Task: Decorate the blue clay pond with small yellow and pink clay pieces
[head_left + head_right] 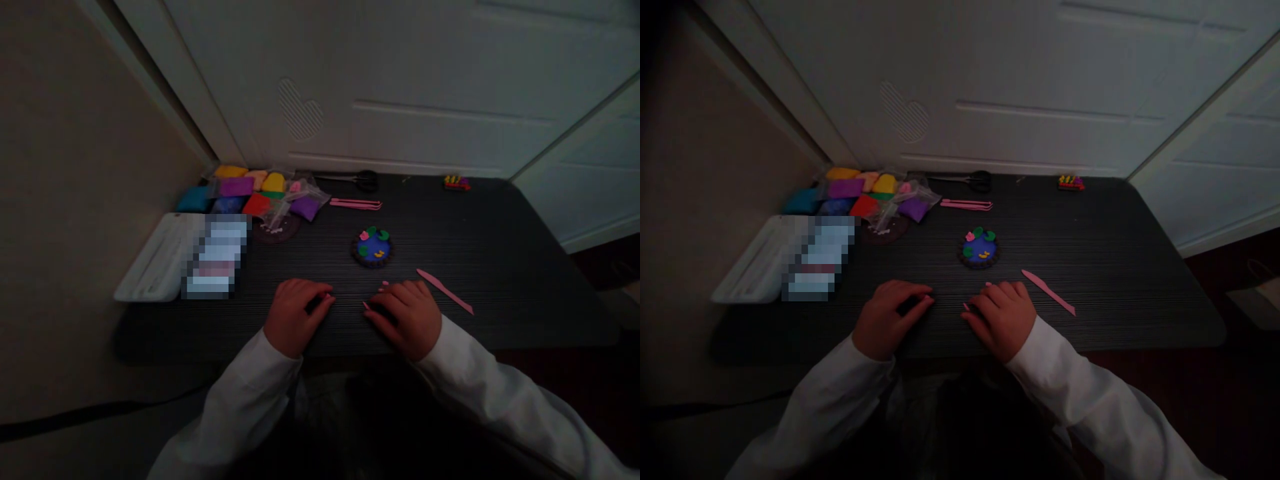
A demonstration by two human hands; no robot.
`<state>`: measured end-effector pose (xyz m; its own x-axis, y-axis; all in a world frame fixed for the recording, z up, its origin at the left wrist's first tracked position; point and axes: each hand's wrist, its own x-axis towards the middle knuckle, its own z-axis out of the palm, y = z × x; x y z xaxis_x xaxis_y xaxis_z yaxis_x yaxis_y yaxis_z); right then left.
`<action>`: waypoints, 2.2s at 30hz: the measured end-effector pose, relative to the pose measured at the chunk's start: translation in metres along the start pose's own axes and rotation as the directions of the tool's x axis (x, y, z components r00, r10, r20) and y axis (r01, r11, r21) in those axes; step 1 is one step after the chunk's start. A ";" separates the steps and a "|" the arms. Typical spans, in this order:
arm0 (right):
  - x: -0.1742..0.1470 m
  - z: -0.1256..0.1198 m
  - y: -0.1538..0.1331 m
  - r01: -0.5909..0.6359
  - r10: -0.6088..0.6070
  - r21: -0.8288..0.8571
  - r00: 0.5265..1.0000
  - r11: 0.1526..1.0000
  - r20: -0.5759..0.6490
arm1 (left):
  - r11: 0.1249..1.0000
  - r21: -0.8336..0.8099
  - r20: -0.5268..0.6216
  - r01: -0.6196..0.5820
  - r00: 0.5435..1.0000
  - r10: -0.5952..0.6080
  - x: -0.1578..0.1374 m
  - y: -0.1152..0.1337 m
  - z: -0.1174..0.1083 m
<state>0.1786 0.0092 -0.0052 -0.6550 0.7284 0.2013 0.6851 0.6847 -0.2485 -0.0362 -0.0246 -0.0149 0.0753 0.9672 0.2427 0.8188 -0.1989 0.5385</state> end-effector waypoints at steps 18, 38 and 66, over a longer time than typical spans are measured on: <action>-0.010 -0.023 -0.017 0.054 -0.025 -0.123 0.973 0.991 0.230 | 1.000 0.002 0.031 0.011 0.999 -0.011 0.003 0.001 0.000; -0.013 -0.023 -0.018 0.091 -0.068 -0.076 0.962 0.993 0.263 | 1.000 0.005 0.034 -0.006 0.999 0.006 0.002 0.002 -0.001; -0.011 -0.002 -0.004 -0.052 0.049 -0.038 0.996 0.998 -0.069 | 1.000 0.006 0.009 -0.019 1.000 0.019 0.002 0.003 -0.001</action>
<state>0.1834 -0.0014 -0.0048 -0.5969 0.7611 0.2538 0.7296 0.6466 -0.2228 -0.0339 -0.0237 -0.0123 0.0960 0.9647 0.2451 0.8207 -0.2160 0.5289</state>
